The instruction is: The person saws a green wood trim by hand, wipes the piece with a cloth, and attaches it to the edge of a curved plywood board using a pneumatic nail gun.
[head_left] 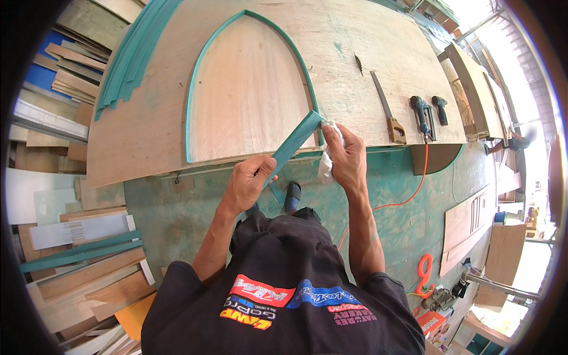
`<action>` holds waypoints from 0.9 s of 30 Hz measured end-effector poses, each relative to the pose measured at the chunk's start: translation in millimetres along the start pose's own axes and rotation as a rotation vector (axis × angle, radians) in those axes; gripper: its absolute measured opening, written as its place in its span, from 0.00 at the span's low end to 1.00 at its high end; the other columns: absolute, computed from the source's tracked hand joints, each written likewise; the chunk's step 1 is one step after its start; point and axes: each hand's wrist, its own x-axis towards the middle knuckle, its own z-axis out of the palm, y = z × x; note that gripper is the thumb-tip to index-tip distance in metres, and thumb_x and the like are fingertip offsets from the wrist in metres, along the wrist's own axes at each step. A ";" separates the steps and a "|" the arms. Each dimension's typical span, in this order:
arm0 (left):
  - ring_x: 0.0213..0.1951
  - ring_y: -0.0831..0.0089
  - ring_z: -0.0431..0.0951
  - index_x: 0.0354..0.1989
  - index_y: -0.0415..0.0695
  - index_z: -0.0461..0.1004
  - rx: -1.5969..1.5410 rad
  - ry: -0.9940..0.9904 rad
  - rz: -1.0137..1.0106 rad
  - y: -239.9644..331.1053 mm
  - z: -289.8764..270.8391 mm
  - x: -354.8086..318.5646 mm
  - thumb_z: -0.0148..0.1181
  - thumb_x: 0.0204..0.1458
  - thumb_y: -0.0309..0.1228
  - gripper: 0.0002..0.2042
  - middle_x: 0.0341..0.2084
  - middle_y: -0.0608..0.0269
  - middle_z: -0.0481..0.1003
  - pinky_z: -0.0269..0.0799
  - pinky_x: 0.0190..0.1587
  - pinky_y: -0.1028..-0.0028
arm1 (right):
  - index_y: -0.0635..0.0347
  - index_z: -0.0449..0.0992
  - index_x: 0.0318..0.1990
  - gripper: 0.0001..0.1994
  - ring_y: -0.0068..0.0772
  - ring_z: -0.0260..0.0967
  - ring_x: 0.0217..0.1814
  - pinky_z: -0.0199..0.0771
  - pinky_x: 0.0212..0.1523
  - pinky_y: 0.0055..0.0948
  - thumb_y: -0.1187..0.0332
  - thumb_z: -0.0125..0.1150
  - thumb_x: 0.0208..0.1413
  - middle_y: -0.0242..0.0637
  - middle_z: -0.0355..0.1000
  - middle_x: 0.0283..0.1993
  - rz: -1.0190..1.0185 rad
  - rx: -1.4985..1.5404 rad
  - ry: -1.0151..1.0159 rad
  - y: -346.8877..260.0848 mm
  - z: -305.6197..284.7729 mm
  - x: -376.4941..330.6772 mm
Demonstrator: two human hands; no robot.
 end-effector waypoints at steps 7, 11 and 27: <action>0.30 0.76 0.73 0.38 0.36 0.78 -0.014 -0.002 0.039 0.9 4.2 3.4 0.51 0.69 0.54 0.27 0.26 0.64 0.73 0.70 0.34 0.71 | 0.70 0.80 0.40 0.17 0.16 0.57 0.23 0.58 0.23 0.29 0.60 0.57 0.69 0.28 0.60 0.17 -0.025 0.008 0.007 4.0 -0.7 -1.3; 0.31 0.77 0.68 0.38 0.37 0.77 0.084 0.037 0.058 4.6 2.4 5.3 0.53 0.69 0.50 0.24 0.26 0.65 0.71 0.67 0.35 0.72 | 0.70 0.80 0.39 0.16 0.16 0.57 0.23 0.58 0.23 0.30 0.62 0.57 0.69 0.29 0.60 0.17 -0.020 0.011 -0.015 1.6 4.3 -5.5; 0.29 0.81 0.56 0.27 0.38 0.66 -0.087 0.268 0.192 27.3 12.5 46.0 0.51 0.72 0.42 0.22 0.22 0.71 0.58 0.57 0.31 0.75 | 0.66 0.79 0.36 0.10 0.35 0.61 0.17 0.66 0.24 0.35 0.68 0.59 0.65 0.48 0.66 0.19 -0.076 -0.043 -0.170 -1.1 40.5 -38.0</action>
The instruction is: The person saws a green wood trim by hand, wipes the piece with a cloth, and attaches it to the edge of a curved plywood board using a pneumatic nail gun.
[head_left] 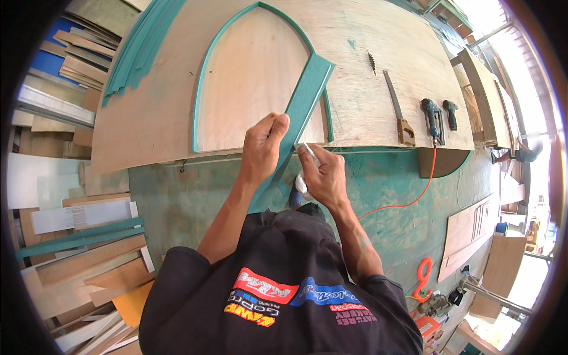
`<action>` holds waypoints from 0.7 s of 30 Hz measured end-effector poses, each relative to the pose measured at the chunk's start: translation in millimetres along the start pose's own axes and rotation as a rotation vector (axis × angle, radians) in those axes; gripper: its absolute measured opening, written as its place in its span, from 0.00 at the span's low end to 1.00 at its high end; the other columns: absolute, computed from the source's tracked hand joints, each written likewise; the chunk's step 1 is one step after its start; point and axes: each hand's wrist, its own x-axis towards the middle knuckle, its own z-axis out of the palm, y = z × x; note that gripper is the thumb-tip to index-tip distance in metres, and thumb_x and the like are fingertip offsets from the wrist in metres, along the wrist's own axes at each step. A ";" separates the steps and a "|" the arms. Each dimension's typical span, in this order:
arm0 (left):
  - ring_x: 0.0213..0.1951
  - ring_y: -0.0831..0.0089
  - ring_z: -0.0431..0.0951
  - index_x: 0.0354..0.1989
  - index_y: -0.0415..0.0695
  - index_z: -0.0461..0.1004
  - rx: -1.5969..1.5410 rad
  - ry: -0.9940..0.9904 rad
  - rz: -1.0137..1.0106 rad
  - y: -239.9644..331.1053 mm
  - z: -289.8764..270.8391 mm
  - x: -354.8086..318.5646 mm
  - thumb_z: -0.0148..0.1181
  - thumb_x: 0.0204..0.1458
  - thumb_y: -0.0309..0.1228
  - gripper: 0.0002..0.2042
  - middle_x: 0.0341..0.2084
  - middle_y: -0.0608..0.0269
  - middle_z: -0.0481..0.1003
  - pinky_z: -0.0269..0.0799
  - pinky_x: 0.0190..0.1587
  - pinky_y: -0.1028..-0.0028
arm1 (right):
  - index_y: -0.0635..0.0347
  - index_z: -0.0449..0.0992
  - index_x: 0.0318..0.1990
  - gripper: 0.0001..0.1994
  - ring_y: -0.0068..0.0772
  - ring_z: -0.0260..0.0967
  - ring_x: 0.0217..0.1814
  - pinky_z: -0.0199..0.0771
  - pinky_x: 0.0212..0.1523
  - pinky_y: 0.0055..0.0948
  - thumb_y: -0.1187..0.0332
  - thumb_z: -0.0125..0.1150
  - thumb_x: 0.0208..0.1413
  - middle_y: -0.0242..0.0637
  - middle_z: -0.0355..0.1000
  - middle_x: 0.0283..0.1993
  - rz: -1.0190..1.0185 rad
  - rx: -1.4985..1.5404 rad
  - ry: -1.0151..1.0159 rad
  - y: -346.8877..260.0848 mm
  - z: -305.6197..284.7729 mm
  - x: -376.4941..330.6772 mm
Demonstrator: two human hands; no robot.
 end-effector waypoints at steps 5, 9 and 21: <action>0.27 0.83 0.52 0.24 0.41 0.62 -0.032 0.132 -0.019 3.7 3.9 22.1 0.51 0.72 0.44 0.24 0.21 0.75 0.52 0.52 0.28 0.74 | 0.63 0.79 0.37 0.07 0.55 0.73 0.24 0.71 0.27 0.41 0.69 0.60 0.63 0.53 0.71 0.23 -0.013 -0.076 -0.080 5.7 10.7 -15.1; 0.24 0.84 0.49 0.19 0.45 0.59 -0.096 0.232 -0.011 -4.9 7.1 36.9 0.50 0.72 0.43 0.26 0.19 0.78 0.50 0.47 0.25 0.74 | 0.62 0.79 0.34 0.08 0.61 0.72 0.27 0.71 0.27 0.45 0.68 0.60 0.63 0.54 0.71 0.23 -0.018 -0.093 -0.121 17.3 14.7 -26.2; 0.24 0.80 0.57 0.23 0.44 0.65 -0.208 0.805 -0.167 -47.2 -63.0 57.9 0.51 0.70 0.43 0.22 0.20 0.74 0.60 0.57 0.27 0.72 | 0.63 0.80 0.37 0.17 0.61 0.75 0.30 0.74 0.33 0.51 0.56 0.60 0.65 0.57 0.75 0.26 0.110 -0.343 -0.422 119.4 -24.7 -38.8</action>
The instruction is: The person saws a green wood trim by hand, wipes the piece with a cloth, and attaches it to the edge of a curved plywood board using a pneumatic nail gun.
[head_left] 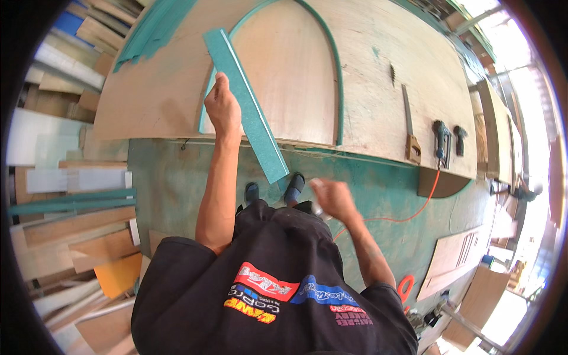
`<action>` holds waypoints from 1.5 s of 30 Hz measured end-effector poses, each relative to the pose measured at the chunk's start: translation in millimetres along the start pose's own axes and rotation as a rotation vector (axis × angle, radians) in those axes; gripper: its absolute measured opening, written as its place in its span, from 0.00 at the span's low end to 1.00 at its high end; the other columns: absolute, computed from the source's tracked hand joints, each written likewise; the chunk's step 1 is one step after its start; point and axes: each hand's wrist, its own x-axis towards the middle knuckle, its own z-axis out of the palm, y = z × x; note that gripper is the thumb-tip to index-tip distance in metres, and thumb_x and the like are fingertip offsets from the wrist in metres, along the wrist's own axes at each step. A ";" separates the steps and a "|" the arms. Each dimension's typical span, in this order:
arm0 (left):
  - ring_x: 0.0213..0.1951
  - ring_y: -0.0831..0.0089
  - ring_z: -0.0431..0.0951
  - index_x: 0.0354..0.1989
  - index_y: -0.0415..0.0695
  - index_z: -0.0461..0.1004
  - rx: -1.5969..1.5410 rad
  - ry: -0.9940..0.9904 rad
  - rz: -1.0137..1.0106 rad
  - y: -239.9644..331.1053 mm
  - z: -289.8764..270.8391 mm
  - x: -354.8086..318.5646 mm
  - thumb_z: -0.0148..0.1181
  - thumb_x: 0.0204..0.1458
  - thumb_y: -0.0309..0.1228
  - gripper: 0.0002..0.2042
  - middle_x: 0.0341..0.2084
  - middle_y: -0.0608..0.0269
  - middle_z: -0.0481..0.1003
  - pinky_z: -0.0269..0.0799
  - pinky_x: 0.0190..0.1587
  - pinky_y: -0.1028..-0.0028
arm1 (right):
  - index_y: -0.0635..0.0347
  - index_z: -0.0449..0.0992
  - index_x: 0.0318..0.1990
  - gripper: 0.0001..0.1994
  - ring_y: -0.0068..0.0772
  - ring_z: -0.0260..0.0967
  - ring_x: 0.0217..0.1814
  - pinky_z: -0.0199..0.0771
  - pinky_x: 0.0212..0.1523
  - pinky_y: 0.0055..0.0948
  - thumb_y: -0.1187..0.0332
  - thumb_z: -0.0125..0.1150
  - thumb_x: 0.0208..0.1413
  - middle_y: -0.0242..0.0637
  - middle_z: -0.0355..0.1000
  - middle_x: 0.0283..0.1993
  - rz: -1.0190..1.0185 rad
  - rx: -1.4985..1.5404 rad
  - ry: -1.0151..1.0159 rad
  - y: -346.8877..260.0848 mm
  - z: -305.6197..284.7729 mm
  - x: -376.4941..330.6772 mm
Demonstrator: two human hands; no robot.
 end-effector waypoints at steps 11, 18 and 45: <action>0.54 0.59 0.78 0.61 0.35 0.70 -0.313 0.395 -0.446 -107.4 -113.7 -63.3 0.46 0.73 0.43 0.22 0.57 0.53 0.74 0.78 0.56 0.55 | 0.73 0.43 0.76 0.44 0.64 0.62 0.70 0.58 0.72 0.50 0.68 0.58 0.55 0.65 0.63 0.70 0.183 -0.515 0.262 236.0 -168.0 170.9; 0.53 0.54 0.78 0.64 0.33 0.68 -0.169 0.469 -0.532 -178.0 -100.8 -91.0 0.45 0.73 0.41 0.23 0.57 0.46 0.74 0.80 0.52 0.51 | 0.68 0.80 0.52 0.20 0.45 0.81 0.47 0.77 0.50 0.43 0.59 0.63 0.62 0.55 0.81 0.45 0.026 -0.107 0.476 118.7 -97.7 152.5; 0.43 0.54 0.83 0.50 0.18 0.71 0.130 0.378 -0.515 -187.9 -61.1 -42.2 0.43 0.72 0.35 0.23 0.46 0.36 0.77 0.89 0.45 0.58 | 0.77 0.77 0.56 0.19 0.35 0.80 0.44 0.83 0.46 0.31 0.71 0.67 0.62 0.46 0.80 0.47 0.380 1.052 0.143 105.4 91.2 114.0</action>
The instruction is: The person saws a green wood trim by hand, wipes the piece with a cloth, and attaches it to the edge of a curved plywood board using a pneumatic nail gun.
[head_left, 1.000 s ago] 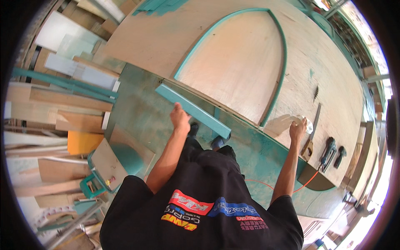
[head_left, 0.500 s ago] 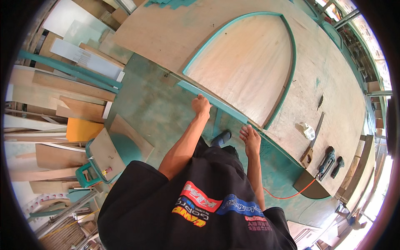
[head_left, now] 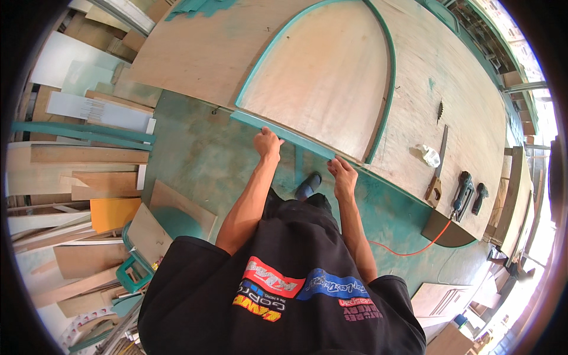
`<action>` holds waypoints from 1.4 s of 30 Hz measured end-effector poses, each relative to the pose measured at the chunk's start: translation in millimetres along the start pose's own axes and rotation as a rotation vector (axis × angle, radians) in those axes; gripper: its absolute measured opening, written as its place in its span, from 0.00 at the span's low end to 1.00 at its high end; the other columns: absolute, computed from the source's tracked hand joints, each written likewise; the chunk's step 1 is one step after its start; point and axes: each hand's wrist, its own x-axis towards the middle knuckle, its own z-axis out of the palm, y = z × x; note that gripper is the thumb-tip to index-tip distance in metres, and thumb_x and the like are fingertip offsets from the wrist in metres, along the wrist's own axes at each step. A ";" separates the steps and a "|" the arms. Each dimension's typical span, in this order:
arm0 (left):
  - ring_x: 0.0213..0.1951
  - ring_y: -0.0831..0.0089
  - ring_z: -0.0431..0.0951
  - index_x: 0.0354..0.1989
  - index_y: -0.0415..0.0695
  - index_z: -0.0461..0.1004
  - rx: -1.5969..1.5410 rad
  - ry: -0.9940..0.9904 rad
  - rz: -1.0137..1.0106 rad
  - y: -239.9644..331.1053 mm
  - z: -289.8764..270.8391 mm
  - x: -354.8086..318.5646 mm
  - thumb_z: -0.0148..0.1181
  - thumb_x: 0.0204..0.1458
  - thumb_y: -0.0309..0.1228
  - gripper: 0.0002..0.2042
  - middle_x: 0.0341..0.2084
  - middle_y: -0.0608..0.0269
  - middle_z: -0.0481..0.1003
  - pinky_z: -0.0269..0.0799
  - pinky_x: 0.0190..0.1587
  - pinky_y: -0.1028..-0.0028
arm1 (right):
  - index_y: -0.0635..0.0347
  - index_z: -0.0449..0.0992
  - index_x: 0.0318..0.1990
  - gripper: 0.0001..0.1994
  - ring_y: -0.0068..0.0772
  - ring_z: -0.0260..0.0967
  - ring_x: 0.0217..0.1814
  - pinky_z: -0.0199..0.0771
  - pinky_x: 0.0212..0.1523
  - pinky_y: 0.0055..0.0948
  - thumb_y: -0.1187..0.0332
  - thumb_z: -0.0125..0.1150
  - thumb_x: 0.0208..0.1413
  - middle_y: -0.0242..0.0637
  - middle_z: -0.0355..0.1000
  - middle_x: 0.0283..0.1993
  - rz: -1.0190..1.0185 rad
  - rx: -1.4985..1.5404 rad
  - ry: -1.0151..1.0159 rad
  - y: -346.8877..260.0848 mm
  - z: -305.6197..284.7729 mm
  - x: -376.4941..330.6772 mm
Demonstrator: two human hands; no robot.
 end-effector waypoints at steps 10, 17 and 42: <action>0.46 0.51 0.83 0.54 0.17 0.68 -0.003 -0.013 -0.055 4.5 5.4 18.0 0.44 0.71 0.32 0.22 0.52 0.34 0.74 0.90 0.45 0.58 | 0.78 0.77 0.55 0.19 0.35 0.80 0.44 0.83 0.46 0.31 0.72 0.67 0.62 0.46 0.80 0.47 -0.037 0.029 0.041 -8.9 14.3 0.1; 0.46 0.56 0.82 0.53 0.22 0.72 -0.064 -0.100 -0.080 2.2 4.0 22.1 0.48 0.70 0.32 0.19 0.50 0.39 0.75 0.89 0.46 0.57 | 0.78 0.77 0.54 0.17 0.35 0.80 0.45 0.83 0.45 0.30 0.71 0.66 0.64 0.44 0.79 0.45 -0.047 0.053 0.044 -7.2 16.5 2.5; 0.38 0.73 0.80 0.50 0.31 0.78 -0.096 -0.120 0.551 21.9 -63.2 116.1 0.69 0.57 0.32 0.18 0.40 0.59 0.79 0.77 0.43 0.71 | 0.79 0.72 0.53 0.22 0.46 0.80 0.51 0.84 0.53 0.36 0.62 0.64 0.67 0.53 0.77 0.51 -0.002 0.153 0.057 -10.4 24.5 15.3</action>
